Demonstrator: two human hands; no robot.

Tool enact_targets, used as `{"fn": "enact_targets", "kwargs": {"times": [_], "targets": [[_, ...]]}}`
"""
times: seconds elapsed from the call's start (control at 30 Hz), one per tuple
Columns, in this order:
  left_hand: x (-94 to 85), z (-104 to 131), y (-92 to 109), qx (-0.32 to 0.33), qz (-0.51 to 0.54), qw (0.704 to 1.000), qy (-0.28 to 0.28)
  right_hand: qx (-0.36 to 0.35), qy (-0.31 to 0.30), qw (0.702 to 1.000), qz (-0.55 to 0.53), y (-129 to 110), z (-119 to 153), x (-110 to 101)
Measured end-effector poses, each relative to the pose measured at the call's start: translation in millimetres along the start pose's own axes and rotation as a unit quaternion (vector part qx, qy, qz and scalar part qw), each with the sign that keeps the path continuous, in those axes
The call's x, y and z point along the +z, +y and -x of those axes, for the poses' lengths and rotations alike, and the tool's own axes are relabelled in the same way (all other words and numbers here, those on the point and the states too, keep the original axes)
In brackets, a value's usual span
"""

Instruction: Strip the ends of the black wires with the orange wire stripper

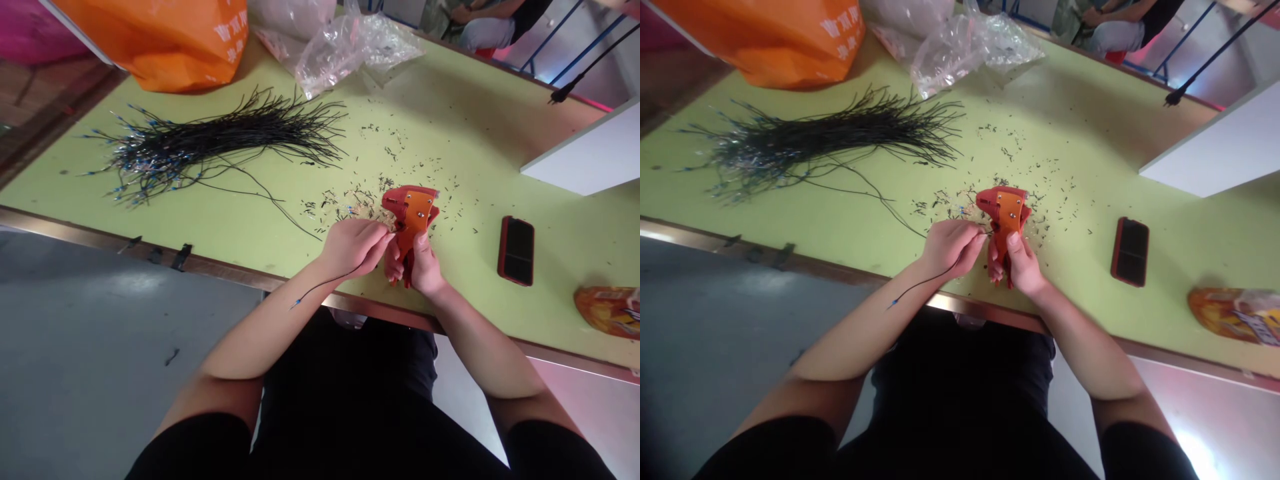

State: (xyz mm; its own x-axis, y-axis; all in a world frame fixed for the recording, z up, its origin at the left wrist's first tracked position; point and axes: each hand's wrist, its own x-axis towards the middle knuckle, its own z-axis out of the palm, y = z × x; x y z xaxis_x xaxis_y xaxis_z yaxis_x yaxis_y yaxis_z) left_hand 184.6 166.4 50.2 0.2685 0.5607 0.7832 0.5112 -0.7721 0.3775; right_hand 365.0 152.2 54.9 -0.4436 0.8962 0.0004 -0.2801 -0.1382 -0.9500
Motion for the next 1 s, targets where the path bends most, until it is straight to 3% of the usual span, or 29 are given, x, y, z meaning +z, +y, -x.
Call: {"fn": "enact_targets", "kwargs": {"times": [0.13, 0.27, 0.33, 0.53, 0.77, 1.0], "targets": [[1.6, -0.8, -2.2, -0.062, 0.102, 0.992, 0.031, 0.018, -0.014, 0.998, -0.056, -7.7, -3.5, -10.2], [-2.5, -5.2, -3.2, -0.224, 0.271, 0.933, 0.083, 0.093, -0.124, 0.982, -0.107, -17.0, -4.0, -28.4], [-4.1, -6.5, -3.1, -0.264, 0.308, 0.910, 0.084, 0.113, -0.175, 0.972, -0.111, -17.8, -1.7, -32.8], [-3.5, -5.3, -2.8, -0.266, 0.316, 0.910, 0.034, 0.141, -0.243, 0.954, -0.107, -11.7, 5.8, -26.0], [-5.8, -4.1, -1.5, -0.273, 0.310, 0.909, 0.052, 0.144, -0.224, 0.961, -0.078, -10.2, 7.4, -31.8], [-6.7, -0.1, -4.9, -0.236, 0.189, 0.953, 0.020, 0.132, -0.213, 0.966, -0.070, -13.6, 5.9, -28.8]]}}
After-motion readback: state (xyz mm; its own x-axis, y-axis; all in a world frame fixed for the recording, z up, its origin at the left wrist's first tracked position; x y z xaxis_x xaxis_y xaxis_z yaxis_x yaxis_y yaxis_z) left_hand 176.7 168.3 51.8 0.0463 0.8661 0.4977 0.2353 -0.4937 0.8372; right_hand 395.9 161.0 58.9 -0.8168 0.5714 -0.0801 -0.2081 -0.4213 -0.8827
